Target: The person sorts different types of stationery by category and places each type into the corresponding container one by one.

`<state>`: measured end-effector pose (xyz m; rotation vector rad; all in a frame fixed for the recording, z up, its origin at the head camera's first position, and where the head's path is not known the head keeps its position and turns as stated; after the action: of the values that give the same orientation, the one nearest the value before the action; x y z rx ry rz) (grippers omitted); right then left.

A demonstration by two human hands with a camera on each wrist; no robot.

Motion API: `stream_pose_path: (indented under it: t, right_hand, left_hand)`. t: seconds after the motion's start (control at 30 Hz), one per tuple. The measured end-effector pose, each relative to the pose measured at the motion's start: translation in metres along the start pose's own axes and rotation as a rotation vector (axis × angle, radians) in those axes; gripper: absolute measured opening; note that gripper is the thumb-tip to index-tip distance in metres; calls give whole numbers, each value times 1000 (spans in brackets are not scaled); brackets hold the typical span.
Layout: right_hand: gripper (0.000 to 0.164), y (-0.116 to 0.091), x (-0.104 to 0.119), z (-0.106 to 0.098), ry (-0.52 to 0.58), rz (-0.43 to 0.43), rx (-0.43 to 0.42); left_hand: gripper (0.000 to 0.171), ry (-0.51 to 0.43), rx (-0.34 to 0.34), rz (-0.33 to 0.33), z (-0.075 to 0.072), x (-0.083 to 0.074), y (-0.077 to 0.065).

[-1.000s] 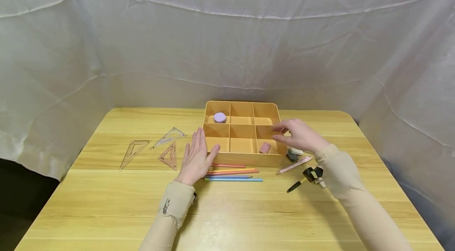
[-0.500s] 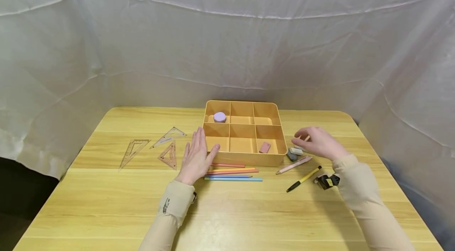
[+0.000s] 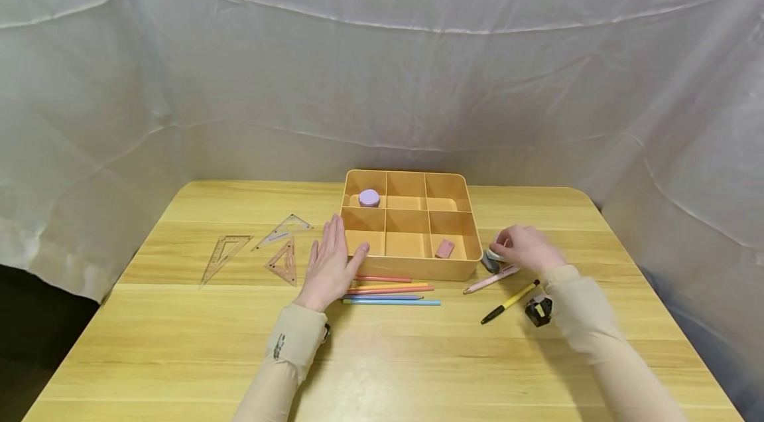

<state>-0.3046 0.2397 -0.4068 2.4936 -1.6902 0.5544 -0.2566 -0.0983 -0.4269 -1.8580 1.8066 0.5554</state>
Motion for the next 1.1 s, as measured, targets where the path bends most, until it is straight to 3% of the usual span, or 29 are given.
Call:
stream_pose_path:
  t: [0.53,1.1]
  right_hand:
    - [26,11,-1,16,-109,45,-92]
    - [24,11,-7,17,-39,64,-117]
  left_hand:
    - [85,-19,-2,1,1,2,0]
    - [85,-7,-5,-1,1,2,-1]
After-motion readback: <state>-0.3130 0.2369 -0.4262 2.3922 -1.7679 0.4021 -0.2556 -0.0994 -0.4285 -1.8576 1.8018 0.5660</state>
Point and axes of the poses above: each hand's wrist, its own y-axis towards the middle knuckle, its own z-axis out of the palm, x = y × z, the point moved 8 cm from there along y, towards the middle knuckle, and after that the axes turned 8 degrees about -z, right-handed, at the moved point
